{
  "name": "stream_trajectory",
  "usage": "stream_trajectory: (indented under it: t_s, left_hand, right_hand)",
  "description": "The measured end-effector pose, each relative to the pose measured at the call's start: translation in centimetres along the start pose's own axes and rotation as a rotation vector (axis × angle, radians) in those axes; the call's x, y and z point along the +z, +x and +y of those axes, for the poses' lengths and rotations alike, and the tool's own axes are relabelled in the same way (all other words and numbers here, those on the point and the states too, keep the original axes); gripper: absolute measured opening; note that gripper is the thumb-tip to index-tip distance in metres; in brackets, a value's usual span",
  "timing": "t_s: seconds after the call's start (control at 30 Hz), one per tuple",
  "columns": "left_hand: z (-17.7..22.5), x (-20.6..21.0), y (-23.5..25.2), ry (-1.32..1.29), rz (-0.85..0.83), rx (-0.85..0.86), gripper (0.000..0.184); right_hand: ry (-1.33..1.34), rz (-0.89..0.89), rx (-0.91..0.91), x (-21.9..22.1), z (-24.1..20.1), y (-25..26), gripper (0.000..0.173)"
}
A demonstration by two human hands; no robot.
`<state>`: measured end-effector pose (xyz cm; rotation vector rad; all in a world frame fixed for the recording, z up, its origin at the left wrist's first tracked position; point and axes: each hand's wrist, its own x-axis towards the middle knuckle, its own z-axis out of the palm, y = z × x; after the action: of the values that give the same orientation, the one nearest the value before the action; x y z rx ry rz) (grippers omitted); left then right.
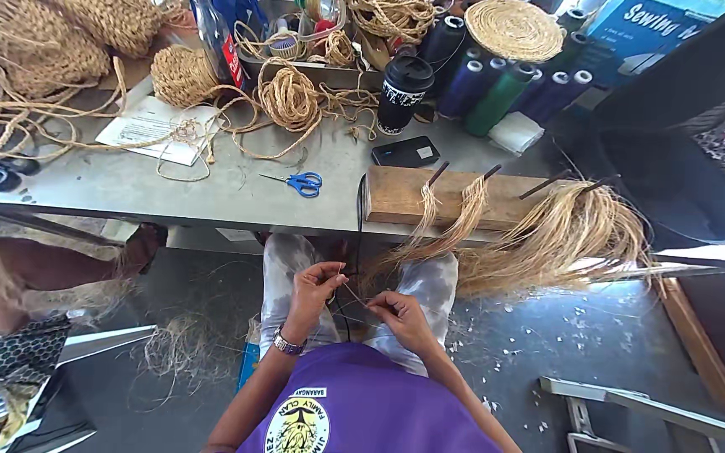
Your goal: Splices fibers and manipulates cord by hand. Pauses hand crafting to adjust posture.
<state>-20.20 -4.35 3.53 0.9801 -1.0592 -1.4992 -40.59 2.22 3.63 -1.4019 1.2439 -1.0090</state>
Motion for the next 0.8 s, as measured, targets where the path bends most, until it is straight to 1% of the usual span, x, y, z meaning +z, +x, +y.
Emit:
stream_trajectory:
  t_s: [0.07,0.13,0.17,0.23,0.3,0.37,0.5,0.6,0.67,0.8]
  left_hand:
    - [0.4,-0.1,-0.2,0.009,-0.084,-0.011,0.02]
    - [0.8,-0.2,-0.5,-0.011,-0.212,-0.06,0.018]
    - [1.0,-0.2,-0.7,-0.037,-0.269,-0.087,0.017]
    - [1.1,0.0,-1.0,-0.115,-0.314,-0.132,0.013]
    - [1.6,0.1,-0.9,-0.176,-0.272,-0.151,0.011]
    - [2.3,-0.2,-0.8,-0.195,-0.186,-0.15,0.014]
    - [3.6,-1.1,-0.3,-0.198,0.036,-0.185,0.017]
    - [4.9,-1.3,-0.9,-0.183,0.139,-0.274,0.019]
    - [5.3,-1.1,-0.9,-0.233,0.163,-0.331,0.024]
    - [4.9,-1.0,-0.8,-0.338,0.155,-0.345,0.033]
  right_hand:
    - [-0.014,-0.103,0.046,-0.6,0.1,0.2,0.027]
    - [0.029,-0.145,0.025,-1.1,0.2,0.6,0.041]
    - [0.04,-0.126,0.004,-1.1,0.1,0.8,0.044]
    - [0.042,-0.046,-0.018,-0.8,-0.4,1.3,0.043]
    - [0.031,0.012,-0.019,-0.4,-1.0,1.9,0.036]
    - [0.029,0.036,-0.025,-0.1,-1.4,2.4,0.03]
    - [0.016,0.068,-0.069,0.2,-1.9,3.3,0.028]
    - [-0.004,0.097,-0.072,0.7,-2.9,4.0,0.027]
    - [-0.03,0.119,-0.097,0.9,-3.0,4.5,0.025]
    - [-0.041,0.138,-0.12,0.9,-3.3,5.1,0.023]
